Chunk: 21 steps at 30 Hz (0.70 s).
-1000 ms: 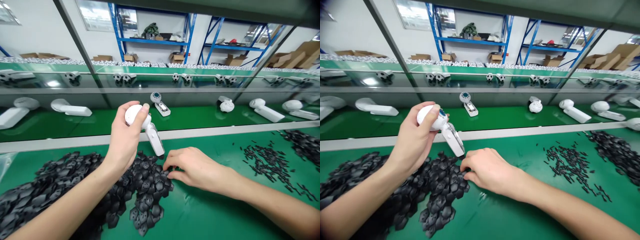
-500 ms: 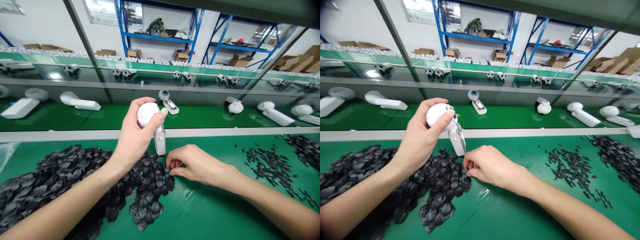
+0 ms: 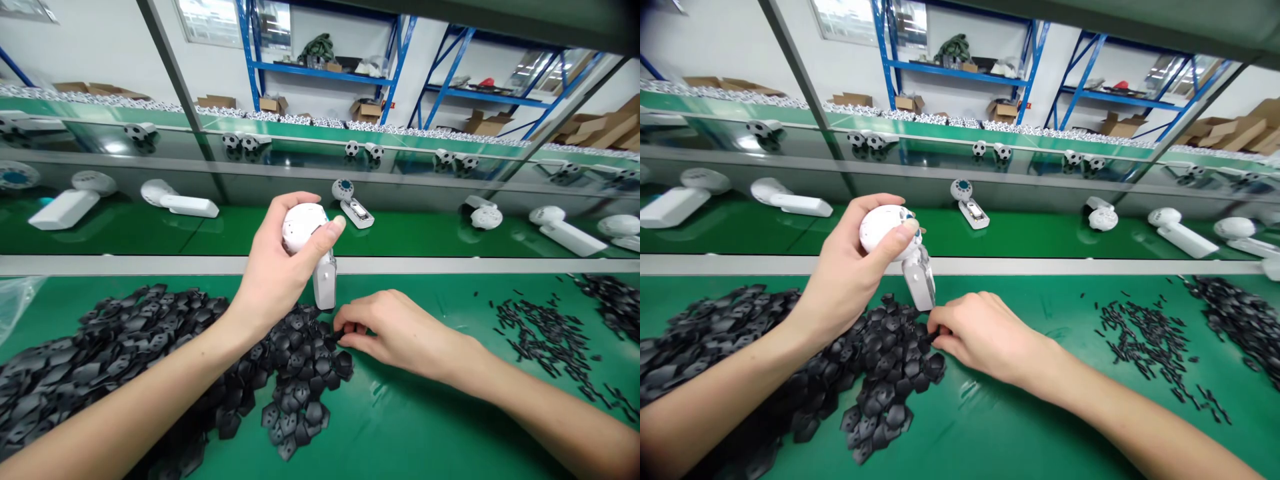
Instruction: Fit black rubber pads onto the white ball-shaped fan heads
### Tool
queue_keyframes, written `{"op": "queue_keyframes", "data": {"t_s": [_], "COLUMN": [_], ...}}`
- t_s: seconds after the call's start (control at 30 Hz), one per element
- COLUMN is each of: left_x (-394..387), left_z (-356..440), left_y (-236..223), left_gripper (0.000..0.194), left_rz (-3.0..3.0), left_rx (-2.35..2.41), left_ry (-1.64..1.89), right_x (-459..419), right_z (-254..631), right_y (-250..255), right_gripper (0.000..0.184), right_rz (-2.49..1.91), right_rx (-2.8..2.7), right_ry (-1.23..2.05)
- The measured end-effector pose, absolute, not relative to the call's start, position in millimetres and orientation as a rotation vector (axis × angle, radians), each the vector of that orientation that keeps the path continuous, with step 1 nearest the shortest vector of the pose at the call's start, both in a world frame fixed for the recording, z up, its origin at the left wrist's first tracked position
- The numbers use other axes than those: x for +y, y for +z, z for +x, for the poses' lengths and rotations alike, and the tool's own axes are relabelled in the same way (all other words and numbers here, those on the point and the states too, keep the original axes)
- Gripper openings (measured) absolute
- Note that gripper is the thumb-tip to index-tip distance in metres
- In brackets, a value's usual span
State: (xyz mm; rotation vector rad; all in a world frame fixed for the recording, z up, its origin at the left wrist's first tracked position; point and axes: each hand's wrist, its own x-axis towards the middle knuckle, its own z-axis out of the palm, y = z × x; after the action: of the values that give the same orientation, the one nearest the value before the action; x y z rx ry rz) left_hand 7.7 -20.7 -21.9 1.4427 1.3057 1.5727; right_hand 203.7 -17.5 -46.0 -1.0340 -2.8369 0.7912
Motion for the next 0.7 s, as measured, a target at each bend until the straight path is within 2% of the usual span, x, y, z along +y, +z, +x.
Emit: {"op": "queue_keyframes", "data": {"t_s": [0.37,0.57,0.7], "left_x": [-20,-21,-22], "left_z": [5,4,6], "left_y": [-23,-23,-23], "left_gripper": [0.043,0.043,0.043], "left_rz": [1.506,1.508,1.503], "left_rx": [1.310,1.314,1.323], "left_ry": [1.547,1.541,1.538], "right_x": [-14,-13,-11], "right_z": [207,207,207], "right_y": [-63,-59,-52], "right_gripper": [0.009,0.015,0.021], "right_rz": [-0.721,-0.865,-0.923], "right_rx": [-2.779,-2.800,-2.777], "right_ry": [0.618,0.580,0.707]}}
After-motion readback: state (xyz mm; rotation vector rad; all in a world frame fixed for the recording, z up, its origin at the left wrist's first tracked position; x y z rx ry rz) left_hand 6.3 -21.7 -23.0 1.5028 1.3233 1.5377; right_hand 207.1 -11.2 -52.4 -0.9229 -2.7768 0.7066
